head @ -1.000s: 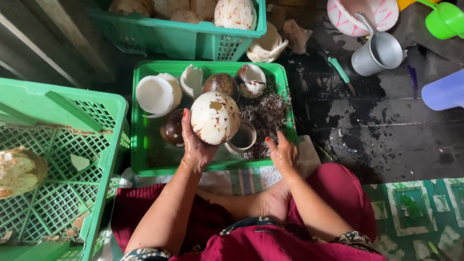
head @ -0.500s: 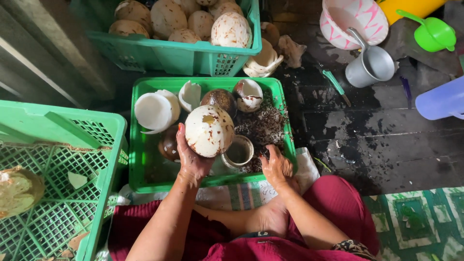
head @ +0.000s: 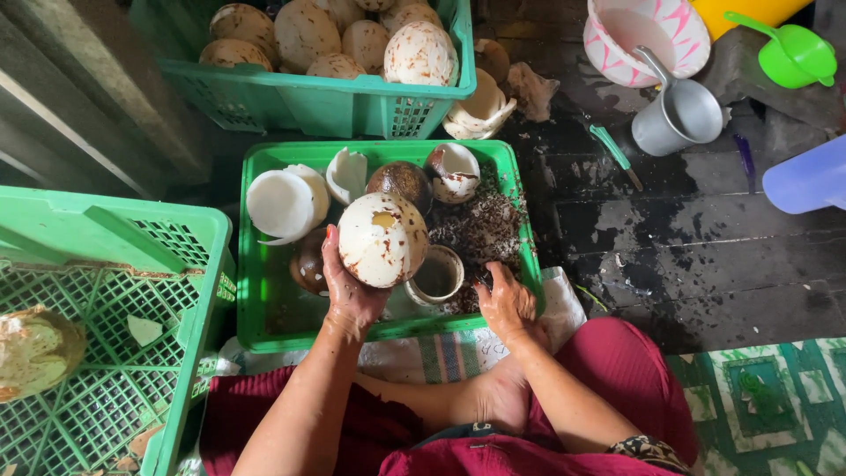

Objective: Cleaning and scraping the outer surface of coconut shells using a hand tool in a processing area

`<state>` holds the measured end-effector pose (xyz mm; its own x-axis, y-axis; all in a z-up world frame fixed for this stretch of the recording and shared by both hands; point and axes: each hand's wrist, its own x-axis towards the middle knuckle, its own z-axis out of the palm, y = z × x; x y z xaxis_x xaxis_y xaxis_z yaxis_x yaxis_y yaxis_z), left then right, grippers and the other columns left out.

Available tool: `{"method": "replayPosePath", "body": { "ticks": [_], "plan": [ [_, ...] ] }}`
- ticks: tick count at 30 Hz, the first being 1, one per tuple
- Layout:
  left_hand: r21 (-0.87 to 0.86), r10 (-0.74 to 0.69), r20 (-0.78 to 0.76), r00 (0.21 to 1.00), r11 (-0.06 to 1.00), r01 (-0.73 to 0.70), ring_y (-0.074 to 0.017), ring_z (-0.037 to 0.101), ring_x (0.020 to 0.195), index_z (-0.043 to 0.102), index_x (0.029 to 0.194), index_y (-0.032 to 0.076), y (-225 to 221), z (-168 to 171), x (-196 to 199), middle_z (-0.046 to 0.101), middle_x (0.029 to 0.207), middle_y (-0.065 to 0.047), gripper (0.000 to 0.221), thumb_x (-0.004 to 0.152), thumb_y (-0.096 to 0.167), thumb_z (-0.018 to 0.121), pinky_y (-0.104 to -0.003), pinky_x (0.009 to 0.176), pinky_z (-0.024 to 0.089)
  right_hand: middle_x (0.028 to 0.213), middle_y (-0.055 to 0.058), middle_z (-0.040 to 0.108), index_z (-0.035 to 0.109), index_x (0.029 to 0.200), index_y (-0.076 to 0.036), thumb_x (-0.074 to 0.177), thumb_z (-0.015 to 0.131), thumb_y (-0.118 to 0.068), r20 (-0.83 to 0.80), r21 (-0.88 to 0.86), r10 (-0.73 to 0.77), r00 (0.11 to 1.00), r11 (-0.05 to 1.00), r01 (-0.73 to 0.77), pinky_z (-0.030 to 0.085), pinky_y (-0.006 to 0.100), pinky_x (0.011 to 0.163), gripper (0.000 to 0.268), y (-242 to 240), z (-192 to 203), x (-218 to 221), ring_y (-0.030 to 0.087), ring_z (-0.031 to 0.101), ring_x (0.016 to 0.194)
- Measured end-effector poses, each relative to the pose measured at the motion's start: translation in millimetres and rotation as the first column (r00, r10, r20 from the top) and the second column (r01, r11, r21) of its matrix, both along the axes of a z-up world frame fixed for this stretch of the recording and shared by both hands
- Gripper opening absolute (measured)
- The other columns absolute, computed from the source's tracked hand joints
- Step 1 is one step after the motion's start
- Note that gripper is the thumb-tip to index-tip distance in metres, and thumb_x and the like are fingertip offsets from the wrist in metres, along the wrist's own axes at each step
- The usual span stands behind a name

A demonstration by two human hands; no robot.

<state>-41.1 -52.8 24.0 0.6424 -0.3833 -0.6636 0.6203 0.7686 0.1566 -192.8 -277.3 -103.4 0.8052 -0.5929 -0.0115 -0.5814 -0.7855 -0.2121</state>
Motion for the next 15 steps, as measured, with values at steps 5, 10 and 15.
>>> {"method": "replayPosePath", "body": {
  "ticks": [5, 10, 15],
  "plan": [
    [0.005, -0.004, 0.02, 1.0, 1.0, 0.004, -0.0316, 0.075, 0.095, 0.074, 0.105, 0.015, -3, 1, 0, 0.077, 0.106, -0.011, 0.057, 0.071, 0.061, 0.073, -0.049, 0.092, 0.059, 0.112, -0.001, 0.068, 0.056, 0.122, -0.029, 0.087, 0.068, -0.038, -0.001, 0.027, -0.002, 1.0, 1.0, 0.002, 0.059, 0.053, 0.082, 0.038, 3, 8, 1, 0.034, 0.073, 0.093],
    [0.074, 0.011, 0.037, 0.999, 0.997, -0.013, -0.0328, 0.072, 0.103, 0.071, 0.108, 0.021, -6, -3, 0, 0.075, 0.112, -0.009, 0.052, 0.071, 0.058, 0.074, -0.051, 0.098, 0.057, 0.113, -0.002, 0.068, 0.055, 0.122, -0.03, 0.087, 0.067, -0.04, -0.031, 0.038, -0.008, 0.999, 0.999, 0.009, 0.059, 0.053, 0.084, 0.038, 2, 10, 0, 0.034, 0.073, 0.094],
    [0.106, 0.017, 0.056, 0.998, 0.994, -0.022, -0.0331, 0.072, 0.104, 0.069, 0.104, 0.023, -9, -11, 1, 0.074, 0.113, -0.009, 0.048, 0.071, 0.057, 0.075, -0.051, 0.099, 0.056, 0.112, -0.003, 0.068, 0.055, 0.122, -0.032, 0.086, 0.067, -0.041, -0.034, 0.04, -0.019, 0.999, 0.999, 0.02, 0.059, 0.053, 0.083, 0.039, 0, 5, 2, 0.033, 0.073, 0.094]
  ]
}}
